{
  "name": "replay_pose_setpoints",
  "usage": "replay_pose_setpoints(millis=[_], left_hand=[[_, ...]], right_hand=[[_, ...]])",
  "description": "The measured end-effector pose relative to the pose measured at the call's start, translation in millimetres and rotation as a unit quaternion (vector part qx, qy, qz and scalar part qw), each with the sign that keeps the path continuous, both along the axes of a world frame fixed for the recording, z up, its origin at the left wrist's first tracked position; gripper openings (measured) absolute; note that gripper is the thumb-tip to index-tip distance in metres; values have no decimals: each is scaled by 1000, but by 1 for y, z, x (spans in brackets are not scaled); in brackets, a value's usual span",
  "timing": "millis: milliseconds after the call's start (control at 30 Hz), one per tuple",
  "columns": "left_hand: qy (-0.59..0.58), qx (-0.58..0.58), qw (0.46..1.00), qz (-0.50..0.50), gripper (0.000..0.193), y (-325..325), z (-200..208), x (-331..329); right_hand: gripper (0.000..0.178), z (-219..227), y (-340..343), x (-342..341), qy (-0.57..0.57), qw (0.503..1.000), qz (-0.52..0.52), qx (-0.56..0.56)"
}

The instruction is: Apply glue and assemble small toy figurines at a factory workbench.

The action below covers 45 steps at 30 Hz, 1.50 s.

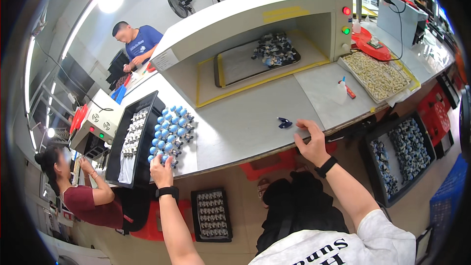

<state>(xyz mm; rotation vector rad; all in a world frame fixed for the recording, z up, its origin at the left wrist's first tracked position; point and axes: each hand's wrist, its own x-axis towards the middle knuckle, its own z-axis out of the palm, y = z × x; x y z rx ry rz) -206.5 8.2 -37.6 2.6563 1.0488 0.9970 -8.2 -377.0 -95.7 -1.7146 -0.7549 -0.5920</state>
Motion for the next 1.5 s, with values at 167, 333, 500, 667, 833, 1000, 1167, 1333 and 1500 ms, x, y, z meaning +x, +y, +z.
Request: replay_pose_setpoints(millis=[167, 333, 500, 667, 833, 1000, 1167, 1333, 1500], left_hand=[[26, 71, 997, -19, 43, 13, -1, -14], [-100, 90, 991, -15, 21, -21, 17, -1], [-240, -184, 946, -117, 38, -81, 11, -11], [-228, -352, 850, -319, 39, -194, -36, 27], [-56, -453, 692, -559, 15, -322, -66, 57], [119, -457, 571, -671, 18, -396, -76, 79], [257, -438, 517, -689, 18, -475, -106, 127], [356, -343, 529, -689, 28, -565, -148, 197], [465, -396, 508, -607, 31, -675, -179, 259]], right_hand=[[31, 2, 6, -9, 27, 1000, -2, 3], [32, 0, -13, -4, 29, 999, -24, -15], [28, 7, -9, -19, 99, 994, 29, 29], [25, -19, -61, -64, 20, 1000, -11, 3], [23, -71, -188, -119, 134, 953, -263, -65], [25, -113, -300, -171, 309, 829, -464, 40], [32, -136, -378, -186, 375, 740, -547, 110], [42, -152, -436, -148, 423, 676, -575, 184], [59, -200, -503, -84, 473, 618, -540, 320]])
